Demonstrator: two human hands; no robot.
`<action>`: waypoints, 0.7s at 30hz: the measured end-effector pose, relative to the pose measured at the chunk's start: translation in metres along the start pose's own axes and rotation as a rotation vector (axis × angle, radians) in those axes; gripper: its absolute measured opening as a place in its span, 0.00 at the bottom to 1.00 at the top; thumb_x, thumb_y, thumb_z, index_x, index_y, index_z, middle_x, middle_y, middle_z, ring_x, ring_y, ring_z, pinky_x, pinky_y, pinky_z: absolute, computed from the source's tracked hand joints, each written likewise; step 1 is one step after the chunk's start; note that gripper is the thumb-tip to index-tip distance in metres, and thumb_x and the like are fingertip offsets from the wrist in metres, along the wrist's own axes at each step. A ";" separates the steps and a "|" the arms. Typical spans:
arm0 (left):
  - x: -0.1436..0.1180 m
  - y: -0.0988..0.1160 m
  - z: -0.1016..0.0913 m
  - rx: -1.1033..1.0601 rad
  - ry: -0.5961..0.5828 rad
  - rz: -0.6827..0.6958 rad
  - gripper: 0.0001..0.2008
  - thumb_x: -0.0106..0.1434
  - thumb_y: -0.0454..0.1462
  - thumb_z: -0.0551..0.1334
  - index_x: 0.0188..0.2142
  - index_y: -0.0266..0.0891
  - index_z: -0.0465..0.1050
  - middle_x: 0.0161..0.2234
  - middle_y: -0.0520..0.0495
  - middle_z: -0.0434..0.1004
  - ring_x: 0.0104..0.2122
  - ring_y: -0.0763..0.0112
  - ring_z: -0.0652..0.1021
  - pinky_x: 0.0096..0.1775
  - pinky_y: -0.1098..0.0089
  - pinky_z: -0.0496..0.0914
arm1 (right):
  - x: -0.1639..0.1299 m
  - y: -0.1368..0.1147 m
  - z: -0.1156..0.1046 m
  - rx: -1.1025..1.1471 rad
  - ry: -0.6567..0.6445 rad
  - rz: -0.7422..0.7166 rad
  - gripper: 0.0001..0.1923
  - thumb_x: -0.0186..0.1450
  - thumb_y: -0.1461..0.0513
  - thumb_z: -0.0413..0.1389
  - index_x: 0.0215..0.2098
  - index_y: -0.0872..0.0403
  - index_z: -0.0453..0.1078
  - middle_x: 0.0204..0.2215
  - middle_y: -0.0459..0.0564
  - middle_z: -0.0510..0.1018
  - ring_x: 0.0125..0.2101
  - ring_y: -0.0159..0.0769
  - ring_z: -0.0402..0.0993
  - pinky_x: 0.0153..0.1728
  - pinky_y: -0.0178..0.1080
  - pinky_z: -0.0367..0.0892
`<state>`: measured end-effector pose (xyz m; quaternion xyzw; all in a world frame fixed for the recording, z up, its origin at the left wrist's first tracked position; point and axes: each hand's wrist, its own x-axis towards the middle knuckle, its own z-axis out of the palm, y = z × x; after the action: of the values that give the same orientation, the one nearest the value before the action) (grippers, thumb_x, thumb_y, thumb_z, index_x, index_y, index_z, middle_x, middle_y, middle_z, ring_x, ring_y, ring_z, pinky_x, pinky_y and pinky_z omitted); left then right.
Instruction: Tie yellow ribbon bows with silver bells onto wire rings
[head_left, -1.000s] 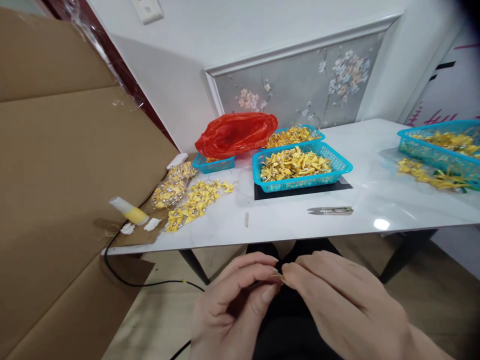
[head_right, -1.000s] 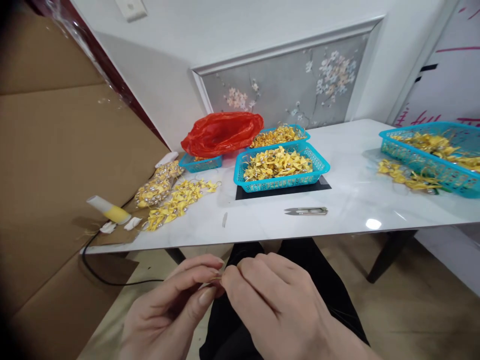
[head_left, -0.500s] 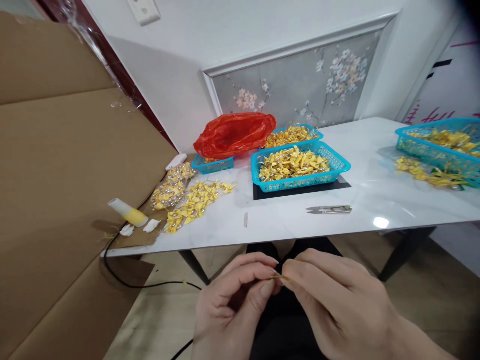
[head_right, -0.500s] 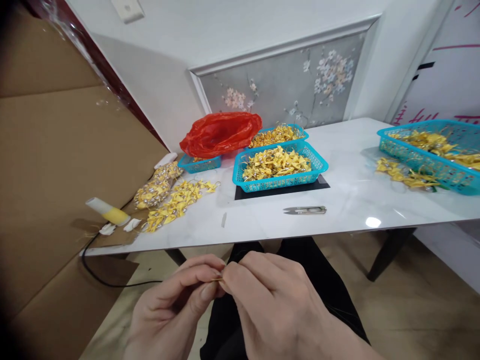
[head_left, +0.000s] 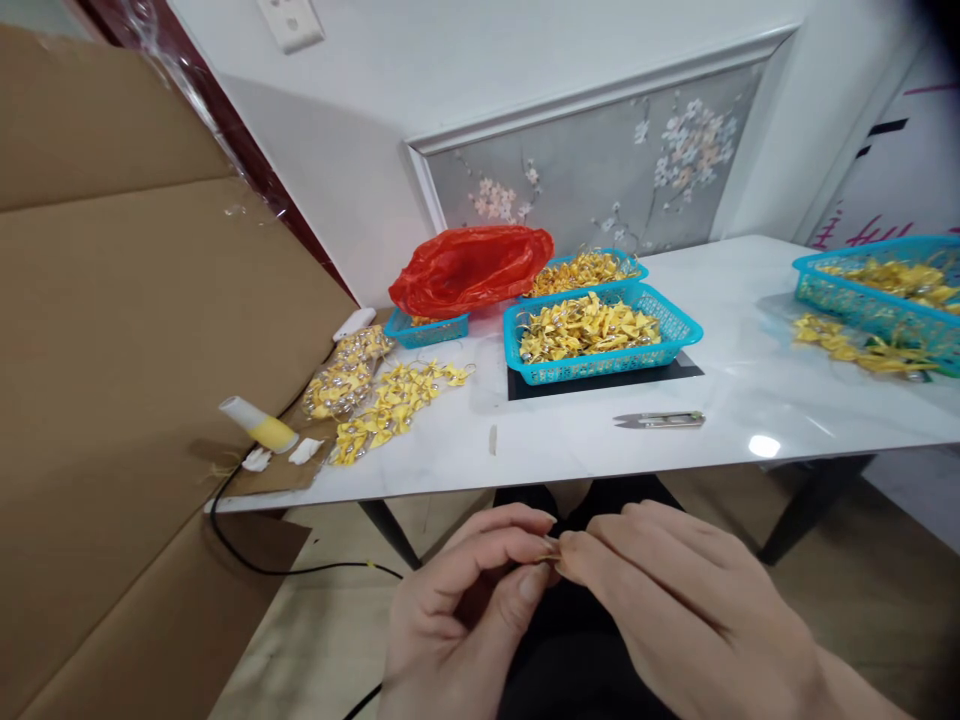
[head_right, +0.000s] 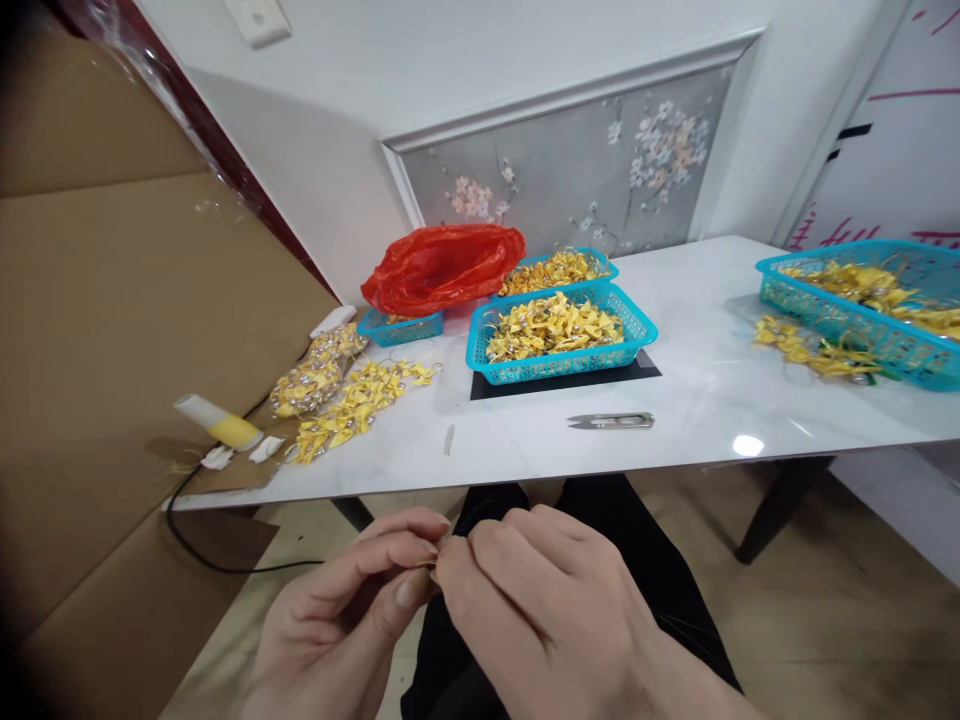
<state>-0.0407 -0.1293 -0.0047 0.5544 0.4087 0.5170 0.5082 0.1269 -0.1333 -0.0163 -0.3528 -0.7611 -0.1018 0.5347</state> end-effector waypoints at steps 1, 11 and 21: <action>0.000 0.000 -0.001 0.002 0.002 -0.005 0.08 0.60 0.32 0.69 0.32 0.50 0.85 0.39 0.52 0.83 0.39 0.74 0.82 0.42 0.83 0.74 | 0.000 0.000 0.000 -0.001 -0.005 -0.003 0.11 0.71 0.69 0.50 0.37 0.58 0.74 0.24 0.48 0.78 0.25 0.33 0.77 0.28 0.37 0.72; 0.002 0.003 -0.006 -0.106 -0.093 -0.196 0.07 0.63 0.41 0.67 0.32 0.46 0.86 0.42 0.46 0.81 0.39 0.69 0.82 0.43 0.76 0.77 | 0.003 0.003 -0.004 0.019 -0.069 -0.044 0.12 0.72 0.69 0.49 0.37 0.60 0.75 0.25 0.51 0.78 0.23 0.32 0.71 0.25 0.37 0.68; 0.007 0.000 -0.013 -0.200 -0.177 -0.266 0.03 0.58 0.39 0.72 0.32 0.45 0.86 0.42 0.48 0.81 0.36 0.74 0.80 0.41 0.78 0.76 | 0.008 0.005 -0.006 0.007 -0.144 -0.071 0.16 0.72 0.68 0.47 0.35 0.61 0.76 0.23 0.51 0.76 0.21 0.31 0.68 0.22 0.36 0.64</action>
<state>-0.0522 -0.1208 -0.0042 0.4855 0.3787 0.4326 0.6586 0.1334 -0.1296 -0.0082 -0.3301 -0.8099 -0.0927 0.4760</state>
